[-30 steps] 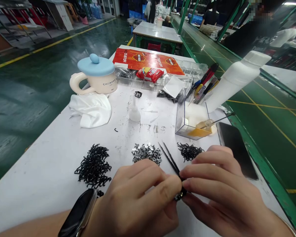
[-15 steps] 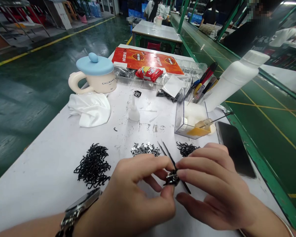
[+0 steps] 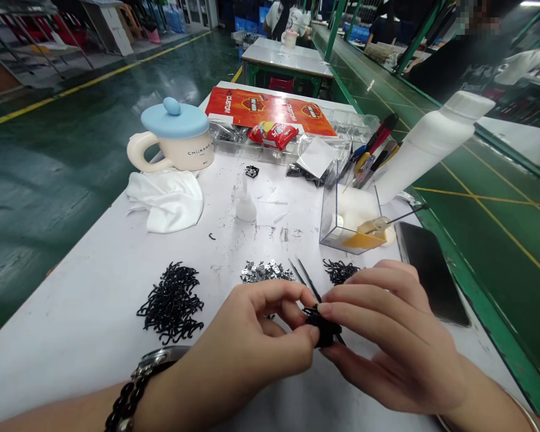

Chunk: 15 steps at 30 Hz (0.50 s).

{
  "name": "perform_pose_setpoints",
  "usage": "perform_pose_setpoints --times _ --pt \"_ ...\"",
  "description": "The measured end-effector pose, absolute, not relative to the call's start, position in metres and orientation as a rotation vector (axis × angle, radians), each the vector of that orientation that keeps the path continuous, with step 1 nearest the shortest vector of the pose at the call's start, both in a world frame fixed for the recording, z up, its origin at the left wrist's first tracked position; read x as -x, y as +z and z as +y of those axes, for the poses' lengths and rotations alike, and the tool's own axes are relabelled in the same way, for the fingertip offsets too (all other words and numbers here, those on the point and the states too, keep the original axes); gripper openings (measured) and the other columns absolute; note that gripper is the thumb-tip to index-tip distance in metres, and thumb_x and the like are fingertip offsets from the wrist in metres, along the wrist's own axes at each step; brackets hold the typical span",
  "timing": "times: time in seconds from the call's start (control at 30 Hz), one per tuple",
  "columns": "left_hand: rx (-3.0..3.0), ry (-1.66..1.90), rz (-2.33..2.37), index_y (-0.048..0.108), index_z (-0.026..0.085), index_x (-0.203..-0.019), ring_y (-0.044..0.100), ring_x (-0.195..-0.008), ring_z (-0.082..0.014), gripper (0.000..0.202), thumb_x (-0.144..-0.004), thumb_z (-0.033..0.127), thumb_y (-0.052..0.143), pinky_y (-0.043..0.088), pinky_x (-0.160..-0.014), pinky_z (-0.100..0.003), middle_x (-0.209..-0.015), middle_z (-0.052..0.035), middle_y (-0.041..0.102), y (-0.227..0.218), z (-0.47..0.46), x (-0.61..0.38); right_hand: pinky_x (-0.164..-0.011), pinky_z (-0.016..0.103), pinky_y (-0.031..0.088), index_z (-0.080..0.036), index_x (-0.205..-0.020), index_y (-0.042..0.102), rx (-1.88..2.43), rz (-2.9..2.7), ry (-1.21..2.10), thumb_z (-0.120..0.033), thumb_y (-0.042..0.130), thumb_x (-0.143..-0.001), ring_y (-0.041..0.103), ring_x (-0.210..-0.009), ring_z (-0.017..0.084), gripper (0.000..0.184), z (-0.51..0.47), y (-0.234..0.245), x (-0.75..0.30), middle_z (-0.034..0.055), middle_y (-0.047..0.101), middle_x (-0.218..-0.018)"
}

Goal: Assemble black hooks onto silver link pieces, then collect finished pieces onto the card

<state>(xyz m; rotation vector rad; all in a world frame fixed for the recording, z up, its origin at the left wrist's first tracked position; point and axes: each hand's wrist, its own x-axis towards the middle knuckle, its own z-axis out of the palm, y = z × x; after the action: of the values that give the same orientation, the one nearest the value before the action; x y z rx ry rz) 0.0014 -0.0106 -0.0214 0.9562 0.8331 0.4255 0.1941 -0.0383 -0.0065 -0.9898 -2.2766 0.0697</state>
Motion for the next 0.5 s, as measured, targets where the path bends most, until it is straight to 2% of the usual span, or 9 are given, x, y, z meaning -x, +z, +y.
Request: perform_pose_setpoints --times 0.23,0.5 --pt "-0.959 0.468 0.805 0.060 0.021 -0.089 0.046 -0.051 -0.0014 0.013 -0.076 0.019 0.064 0.031 -0.048 -0.013 -0.075 0.0052 0.054 -0.0194 -0.0100 -0.0019 -0.077 0.038 0.038 -0.014 -0.097 0.061 1.008 -2.268 0.041 -0.016 0.066 -0.075 0.052 -0.087 0.018 0.022 -0.0381 -0.0052 -0.1937 0.0027 0.067 -0.089" --pt "-1.033 0.461 0.865 0.062 0.020 -0.088 0.047 -0.055 -0.0042 0.014 -0.074 0.018 0.063 0.037 -0.051 -0.015 -0.072 0.0042 0.055 -0.0192 -0.0082 -0.0013 -0.076 0.038 0.039 -0.015 -0.095 0.061 1.031 -2.254 0.010 -0.018 0.062 -0.078 0.053 -0.083 0.018 0.018 -0.0381 -0.0045 -0.1918 0.0028 0.067 -0.085"
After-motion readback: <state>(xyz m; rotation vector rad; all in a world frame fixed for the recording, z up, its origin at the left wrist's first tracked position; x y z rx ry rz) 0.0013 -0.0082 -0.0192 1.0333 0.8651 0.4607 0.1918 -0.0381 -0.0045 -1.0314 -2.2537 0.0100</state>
